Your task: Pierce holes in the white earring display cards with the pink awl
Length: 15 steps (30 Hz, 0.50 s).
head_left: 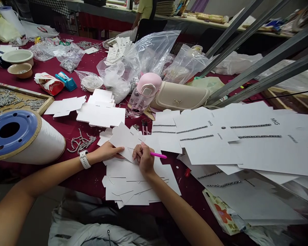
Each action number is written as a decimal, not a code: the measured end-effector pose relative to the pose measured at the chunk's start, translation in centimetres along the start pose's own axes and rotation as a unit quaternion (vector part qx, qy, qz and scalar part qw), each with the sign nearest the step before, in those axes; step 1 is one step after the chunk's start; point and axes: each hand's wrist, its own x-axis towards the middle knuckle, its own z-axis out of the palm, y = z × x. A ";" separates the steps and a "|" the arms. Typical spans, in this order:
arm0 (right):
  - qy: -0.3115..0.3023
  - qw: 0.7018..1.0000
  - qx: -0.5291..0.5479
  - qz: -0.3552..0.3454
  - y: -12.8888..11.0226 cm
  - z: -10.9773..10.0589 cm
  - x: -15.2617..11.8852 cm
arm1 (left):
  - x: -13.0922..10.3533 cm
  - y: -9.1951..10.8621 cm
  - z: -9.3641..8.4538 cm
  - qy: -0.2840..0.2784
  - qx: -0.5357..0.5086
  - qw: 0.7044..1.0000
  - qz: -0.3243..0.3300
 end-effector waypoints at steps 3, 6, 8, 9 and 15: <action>-0.019 0.999 -0.040 -0.014 0.1 0.1 0.0 | 0.2 -0.3 -0.1 0.000 -0.008 1.000 0.003; -0.048 0.993 -0.099 -0.050 0.4 0.2 -0.1 | 0.3 -0.5 -0.2 -0.005 -0.025 1.000 0.015; -0.052 0.990 -0.116 -0.062 0.4 0.2 -0.2 | 0.3 -0.5 -0.1 -0.007 -0.033 0.999 0.018; -0.046 0.991 -0.110 -0.059 0.4 0.1 -0.2 | 0.2 -0.4 0.0 -0.005 -0.035 0.999 0.019; 0.031 0.998 0.024 -0.041 0.1 -1.2 0.1 | -0.4 0.5 0.5 0.024 -0.038 0.999 -0.013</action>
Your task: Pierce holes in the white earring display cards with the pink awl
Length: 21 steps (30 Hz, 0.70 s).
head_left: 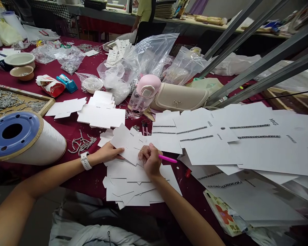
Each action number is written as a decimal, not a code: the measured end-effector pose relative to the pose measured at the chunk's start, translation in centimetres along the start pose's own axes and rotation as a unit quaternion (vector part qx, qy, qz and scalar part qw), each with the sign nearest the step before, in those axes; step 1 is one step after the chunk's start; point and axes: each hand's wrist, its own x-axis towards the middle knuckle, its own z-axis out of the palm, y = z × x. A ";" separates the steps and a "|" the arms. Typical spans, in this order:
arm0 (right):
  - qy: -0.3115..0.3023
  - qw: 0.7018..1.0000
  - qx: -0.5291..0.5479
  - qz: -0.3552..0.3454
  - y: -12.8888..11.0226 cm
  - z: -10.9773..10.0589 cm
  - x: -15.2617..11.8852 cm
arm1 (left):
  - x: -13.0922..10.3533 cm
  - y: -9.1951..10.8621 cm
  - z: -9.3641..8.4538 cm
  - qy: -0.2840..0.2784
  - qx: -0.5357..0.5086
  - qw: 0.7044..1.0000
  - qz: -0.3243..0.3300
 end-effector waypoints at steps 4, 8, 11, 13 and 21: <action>-0.038 0.998 0.012 0.055 -0.4 -0.7 0.9 | 0.0 -0.1 -0.2 -0.012 0.003 1.000 0.001; -0.063 0.994 0.005 0.085 -0.6 -0.9 1.5 | 0.4 -0.4 -0.5 -0.021 0.011 1.000 0.006; -0.070 0.994 -0.008 0.082 -0.4 -0.9 1.5 | 0.4 -0.4 -0.5 -0.015 0.027 0.999 -0.015; -0.068 0.995 -0.009 0.077 -0.2 -0.9 1.5 | 0.4 -0.3 -0.5 -0.015 0.031 0.999 -0.026; -0.072 0.995 -0.030 0.055 -0.1 -1.1 1.0 | -0.1 0.3 -0.3 -0.012 0.058 0.998 -0.037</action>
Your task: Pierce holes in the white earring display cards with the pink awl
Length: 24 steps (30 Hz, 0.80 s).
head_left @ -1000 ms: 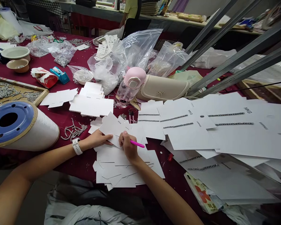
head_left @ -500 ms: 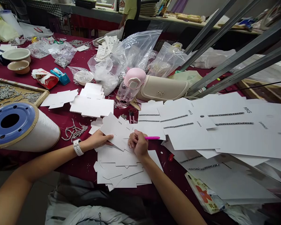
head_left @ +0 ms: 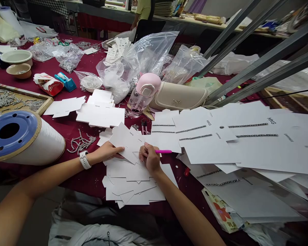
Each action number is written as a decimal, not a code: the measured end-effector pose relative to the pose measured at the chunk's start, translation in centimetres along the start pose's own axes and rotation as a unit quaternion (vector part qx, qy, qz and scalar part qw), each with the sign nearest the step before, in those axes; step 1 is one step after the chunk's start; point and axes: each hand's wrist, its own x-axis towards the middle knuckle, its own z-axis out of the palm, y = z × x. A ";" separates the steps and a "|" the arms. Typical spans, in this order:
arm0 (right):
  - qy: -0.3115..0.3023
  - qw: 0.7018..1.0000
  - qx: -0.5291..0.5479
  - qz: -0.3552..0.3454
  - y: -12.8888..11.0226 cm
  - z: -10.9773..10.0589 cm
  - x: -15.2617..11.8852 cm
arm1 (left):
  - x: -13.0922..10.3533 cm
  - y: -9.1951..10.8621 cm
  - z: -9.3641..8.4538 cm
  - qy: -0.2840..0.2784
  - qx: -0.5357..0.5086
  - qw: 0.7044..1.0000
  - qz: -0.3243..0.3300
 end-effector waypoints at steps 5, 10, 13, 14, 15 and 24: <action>-0.007 0.999 -0.033 -0.022 0.2 0.0 0.0 | 0.0 0.0 0.0 -0.004 -0.018 1.000 0.006; -0.026 0.998 -0.048 -0.023 0.4 0.1 -0.2 | 0.5 -0.5 -0.1 -0.013 -0.047 0.998 0.032; -0.018 0.999 -0.032 -0.028 0.3 0.1 -0.3 | 0.4 -0.5 -0.1 -0.013 -0.049 0.998 0.031; -0.013 0.999 -0.023 -0.029 0.3 0.0 -0.2 | 0.4 -0.5 -0.1 -0.012 -0.048 0.998 0.029; -0.008 0.999 -0.014 -0.030 0.2 -0.1 -0.2 | 0.3 -0.4 -0.1 -0.010 -0.048 0.998 0.028; -0.002 1.000 0.018 -0.002 0.2 -0.6 0.3 | 0.1 -0.1 0.0 -0.011 -0.059 0.998 0.028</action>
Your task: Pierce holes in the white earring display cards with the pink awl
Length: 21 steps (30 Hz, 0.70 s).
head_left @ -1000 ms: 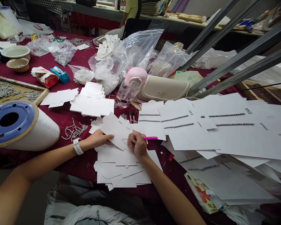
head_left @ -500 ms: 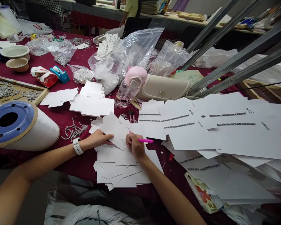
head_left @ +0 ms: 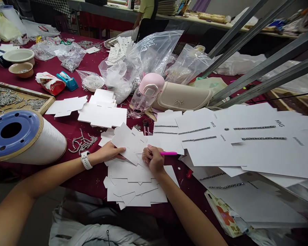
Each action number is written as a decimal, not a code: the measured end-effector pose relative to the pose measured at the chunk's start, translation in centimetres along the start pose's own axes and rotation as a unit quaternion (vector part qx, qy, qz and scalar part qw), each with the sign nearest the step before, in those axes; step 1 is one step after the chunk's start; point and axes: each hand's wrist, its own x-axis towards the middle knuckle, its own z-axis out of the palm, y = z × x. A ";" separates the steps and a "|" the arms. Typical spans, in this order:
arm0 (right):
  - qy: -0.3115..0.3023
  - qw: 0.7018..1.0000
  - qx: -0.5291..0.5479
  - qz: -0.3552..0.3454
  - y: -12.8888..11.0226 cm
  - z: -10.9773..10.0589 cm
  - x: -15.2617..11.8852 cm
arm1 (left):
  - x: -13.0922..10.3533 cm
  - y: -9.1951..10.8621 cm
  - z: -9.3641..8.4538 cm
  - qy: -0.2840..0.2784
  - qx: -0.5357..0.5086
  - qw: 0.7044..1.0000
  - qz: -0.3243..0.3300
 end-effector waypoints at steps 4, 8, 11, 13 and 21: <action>-0.006 1.000 -0.015 -0.003 0.0 0.1 -0.1 | -0.3 0.5 0.3 0.012 0.012 1.000 -0.020; -0.013 0.999 -0.029 -0.005 0.2 0.2 -0.1 | -0.1 0.2 0.1 0.001 -0.001 1.000 -0.008; -0.019 0.999 -0.030 -0.010 0.3 0.2 -0.2 | 0.1 -0.2 0.0 -0.005 -0.017 1.000 0.000; -0.017 1.000 -0.019 -0.017 0.1 0.1 -0.4 | 0.1 -0.1 0.0 -0.007 -0.014 1.000 -0.005; 0.086 0.981 0.126 -0.117 -2.3 -1.0 0.0 | -0.2 0.4 0.0 -0.014 -0.005 1.000 -0.002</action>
